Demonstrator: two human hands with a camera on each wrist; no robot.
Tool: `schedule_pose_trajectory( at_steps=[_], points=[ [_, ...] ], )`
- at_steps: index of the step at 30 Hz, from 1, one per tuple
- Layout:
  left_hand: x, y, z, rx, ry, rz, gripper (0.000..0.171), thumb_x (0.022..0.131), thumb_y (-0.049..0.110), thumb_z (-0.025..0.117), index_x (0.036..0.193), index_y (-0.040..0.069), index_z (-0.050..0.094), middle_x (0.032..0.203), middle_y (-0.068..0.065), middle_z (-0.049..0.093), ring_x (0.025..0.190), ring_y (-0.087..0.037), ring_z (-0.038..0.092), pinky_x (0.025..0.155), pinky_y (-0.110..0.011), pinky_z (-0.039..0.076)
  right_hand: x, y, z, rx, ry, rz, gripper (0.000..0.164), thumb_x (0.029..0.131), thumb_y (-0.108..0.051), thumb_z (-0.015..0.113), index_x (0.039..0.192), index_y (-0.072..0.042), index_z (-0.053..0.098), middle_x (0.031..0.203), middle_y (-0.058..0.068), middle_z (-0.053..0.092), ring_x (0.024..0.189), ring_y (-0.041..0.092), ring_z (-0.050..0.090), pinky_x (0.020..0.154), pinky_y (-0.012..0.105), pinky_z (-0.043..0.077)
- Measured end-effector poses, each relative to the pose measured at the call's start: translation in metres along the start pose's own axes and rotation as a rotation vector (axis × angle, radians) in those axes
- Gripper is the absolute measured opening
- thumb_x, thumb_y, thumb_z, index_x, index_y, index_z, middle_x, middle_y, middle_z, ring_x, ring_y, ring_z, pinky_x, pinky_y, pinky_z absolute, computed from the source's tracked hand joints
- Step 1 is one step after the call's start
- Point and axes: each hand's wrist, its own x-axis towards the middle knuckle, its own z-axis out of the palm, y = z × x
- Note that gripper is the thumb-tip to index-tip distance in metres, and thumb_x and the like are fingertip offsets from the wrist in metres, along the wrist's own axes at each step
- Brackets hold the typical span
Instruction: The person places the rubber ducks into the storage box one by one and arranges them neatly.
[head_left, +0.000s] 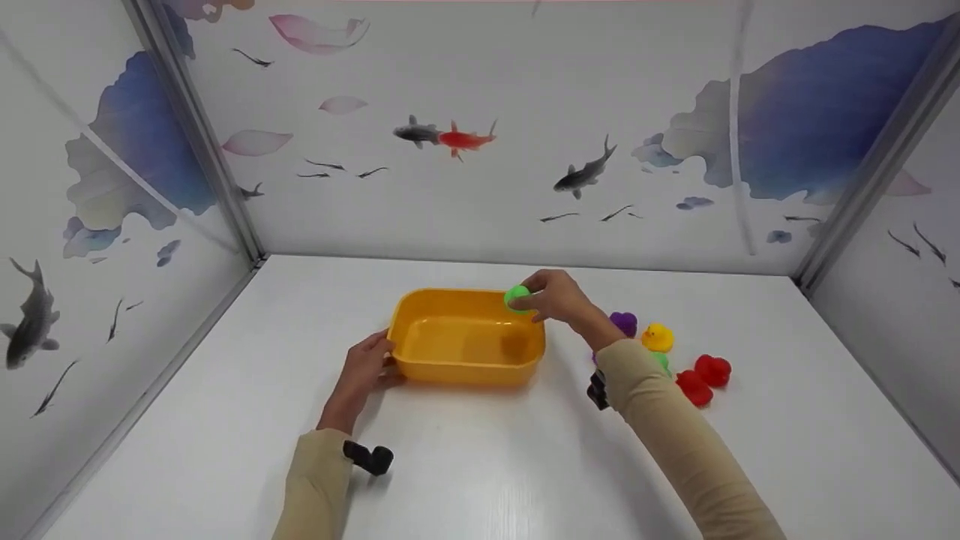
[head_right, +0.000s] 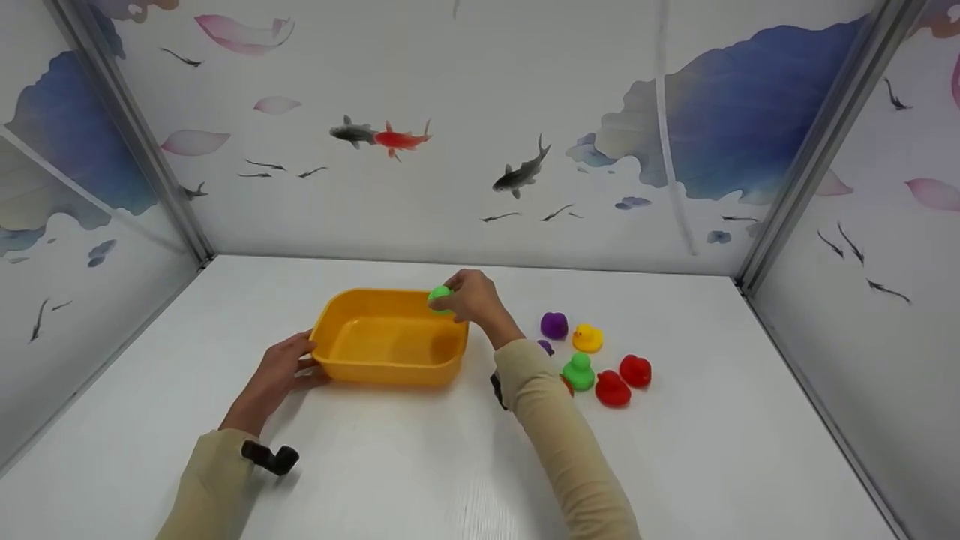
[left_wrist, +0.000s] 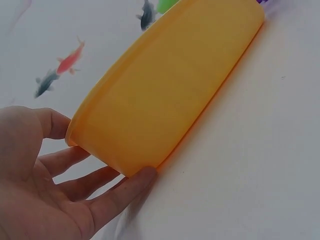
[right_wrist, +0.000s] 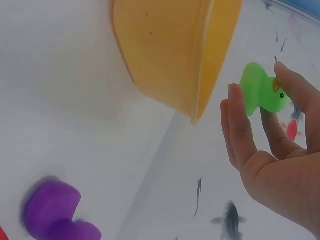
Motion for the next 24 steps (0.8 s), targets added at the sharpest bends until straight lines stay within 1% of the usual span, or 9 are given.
schedule_pose_trajectory(
  at_steps=[3, 6, 13, 17, 24],
  points=[
    [-0.001, -0.001, 0.000, 0.003, 0.004, -0.004, 0.048, 0.102, 0.025, 0.045, 0.149, 0.016, 0.048, 0.134, -0.013, 0.061, 0.104, -0.023, 0.063, 0.087, -0.032, 0.062, 0.004, -0.004, 0.013, 0.036, -0.024, 0.012, 0.045, 0.088, -0.022, 0.077, 0.125, -0.002, 0.060, 0.130, 0.016, 0.063, 0.114, 0.028, 0.066, 0.096, 0.036, 0.059],
    [-0.001, -0.001, 0.000, -0.003, 0.012, -0.009, 0.048, 0.102, 0.025, 0.046, 0.149, 0.017, 0.048, 0.134, -0.013, 0.062, 0.104, -0.023, 0.064, 0.087, -0.032, 0.062, 0.008, -0.009, 0.025, 0.098, -0.031, 0.026, 0.044, 0.088, -0.019, 0.077, 0.125, -0.002, 0.059, 0.129, 0.016, 0.063, 0.114, 0.027, 0.066, 0.097, 0.036, 0.058],
    [0.001, -0.004, 0.001, -0.006, 0.005, -0.006, 0.048, 0.101, 0.026, 0.047, 0.148, 0.017, 0.050, 0.134, -0.014, 0.062, 0.104, -0.022, 0.064, 0.088, -0.033, 0.062, 0.017, -0.019, 0.050, 0.245, 0.005, 0.036, 0.044, 0.088, -0.012, 0.076, 0.125, 0.002, 0.058, 0.128, 0.019, 0.061, 0.114, 0.030, 0.067, 0.097, 0.034, 0.058],
    [0.001, -0.005, 0.000, -0.014, 0.001, 0.003, 0.047, 0.102, 0.025, 0.047, 0.147, 0.016, 0.051, 0.134, -0.014, 0.062, 0.103, -0.022, 0.064, 0.088, -0.034, 0.062, 0.022, -0.022, 0.064, 0.282, 0.003, 0.035, 0.047, 0.089, -0.012, 0.075, 0.128, 0.003, 0.055, 0.129, 0.020, 0.060, 0.115, 0.032, 0.067, 0.100, 0.036, 0.057],
    [0.002, -0.002, 0.000, -0.003, -0.002, -0.009, 0.048, 0.102, 0.027, 0.047, 0.149, 0.018, 0.049, 0.134, -0.012, 0.062, 0.105, -0.023, 0.063, 0.090, -0.033, 0.061, 0.031, -0.022, 0.087, 0.364, -0.008, 0.038, 0.051, 0.089, -0.015, 0.075, 0.131, 0.005, 0.053, 0.129, 0.020, 0.060, 0.115, 0.033, 0.066, 0.105, 0.039, 0.054]
  ],
)
